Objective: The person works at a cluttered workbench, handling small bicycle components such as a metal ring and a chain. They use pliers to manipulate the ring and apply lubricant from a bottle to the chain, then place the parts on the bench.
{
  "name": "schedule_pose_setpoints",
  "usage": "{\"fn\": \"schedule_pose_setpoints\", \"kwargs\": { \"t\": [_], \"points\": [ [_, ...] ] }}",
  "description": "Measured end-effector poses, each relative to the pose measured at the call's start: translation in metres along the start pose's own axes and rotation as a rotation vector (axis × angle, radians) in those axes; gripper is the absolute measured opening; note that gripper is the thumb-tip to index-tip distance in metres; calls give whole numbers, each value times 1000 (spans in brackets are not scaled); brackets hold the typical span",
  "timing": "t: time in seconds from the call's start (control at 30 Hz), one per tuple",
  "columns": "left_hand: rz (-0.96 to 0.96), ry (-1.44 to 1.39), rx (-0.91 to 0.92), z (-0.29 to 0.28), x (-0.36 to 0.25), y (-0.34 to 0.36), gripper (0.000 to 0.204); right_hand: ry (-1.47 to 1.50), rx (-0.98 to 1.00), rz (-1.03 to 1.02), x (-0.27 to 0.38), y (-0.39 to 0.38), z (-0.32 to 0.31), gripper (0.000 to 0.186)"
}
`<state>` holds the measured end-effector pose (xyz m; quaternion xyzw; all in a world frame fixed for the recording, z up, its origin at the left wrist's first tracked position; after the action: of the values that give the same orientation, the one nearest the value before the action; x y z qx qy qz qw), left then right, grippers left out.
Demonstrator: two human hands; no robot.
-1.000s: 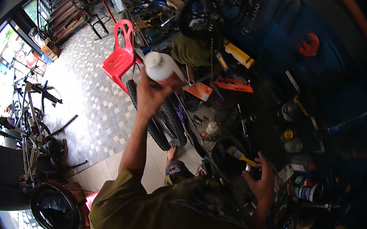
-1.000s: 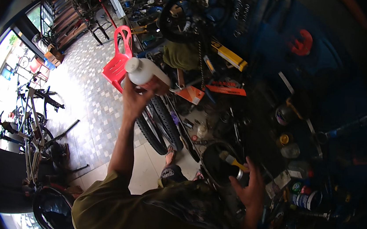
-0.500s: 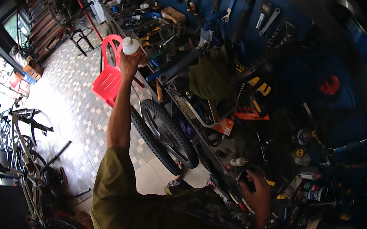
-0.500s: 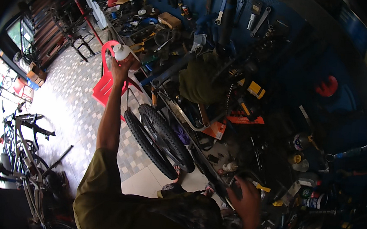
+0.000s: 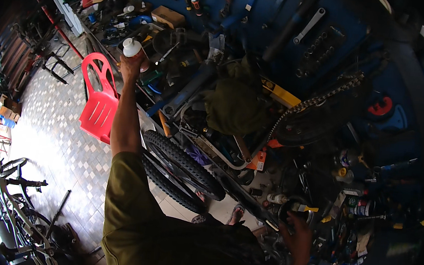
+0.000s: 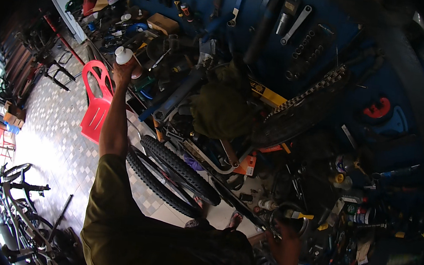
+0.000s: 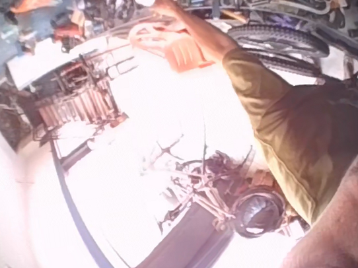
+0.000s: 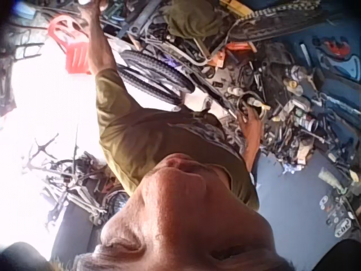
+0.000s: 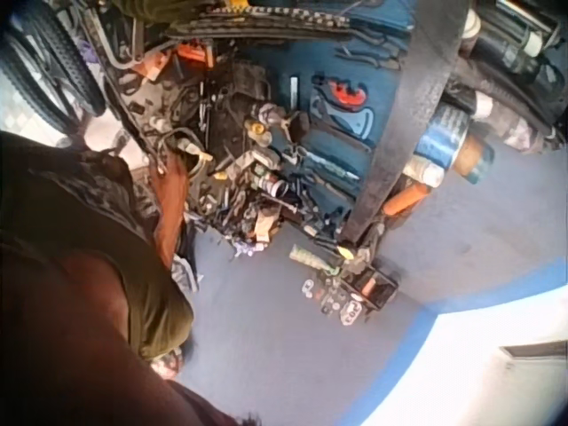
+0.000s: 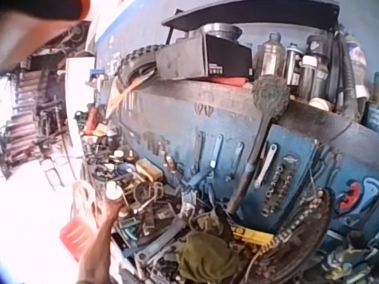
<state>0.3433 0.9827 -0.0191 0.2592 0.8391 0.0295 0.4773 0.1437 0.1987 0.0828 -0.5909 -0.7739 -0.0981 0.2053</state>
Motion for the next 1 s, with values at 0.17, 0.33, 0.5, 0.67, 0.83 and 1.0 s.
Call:
{"fn": "schedule_pose_setpoints", "kwargs": {
  "t": [0.17,0.33,0.5,0.67,0.83,1.0],
  "points": [
    [-21,-6,23,34,8,2,89,-36,-8,25,8,1,1,51],
    [64,116,97,17,48,76,99,65,35,-39,17,17,1,46],
    [174,303,-24,1,47,47,98,-8,-38,-75,4,9,-22,46],
    [96,-289,-116,-54,-28,-115,86,-40,-40,-42,-30,-2,-37,45],
    [152,-539,-156,-133,-137,-307,54,20,-77,-82,-98,-4,-60,42],
    [178,-615,-21,-131,-200,-463,30,65,-135,-32,-235,10,-73,33]
  ]
}}
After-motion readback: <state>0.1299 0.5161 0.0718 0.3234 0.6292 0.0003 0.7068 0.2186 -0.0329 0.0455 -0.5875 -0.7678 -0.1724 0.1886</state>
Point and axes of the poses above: each hand's wrist, its own y-axis towards the middle knuckle, its own z-axis out of the palm, x = y × z, the point moved 8 cm from there along y, towards the middle knuckle, and after that the axes turned 3 degrees about -z, right-handed, at the moved point
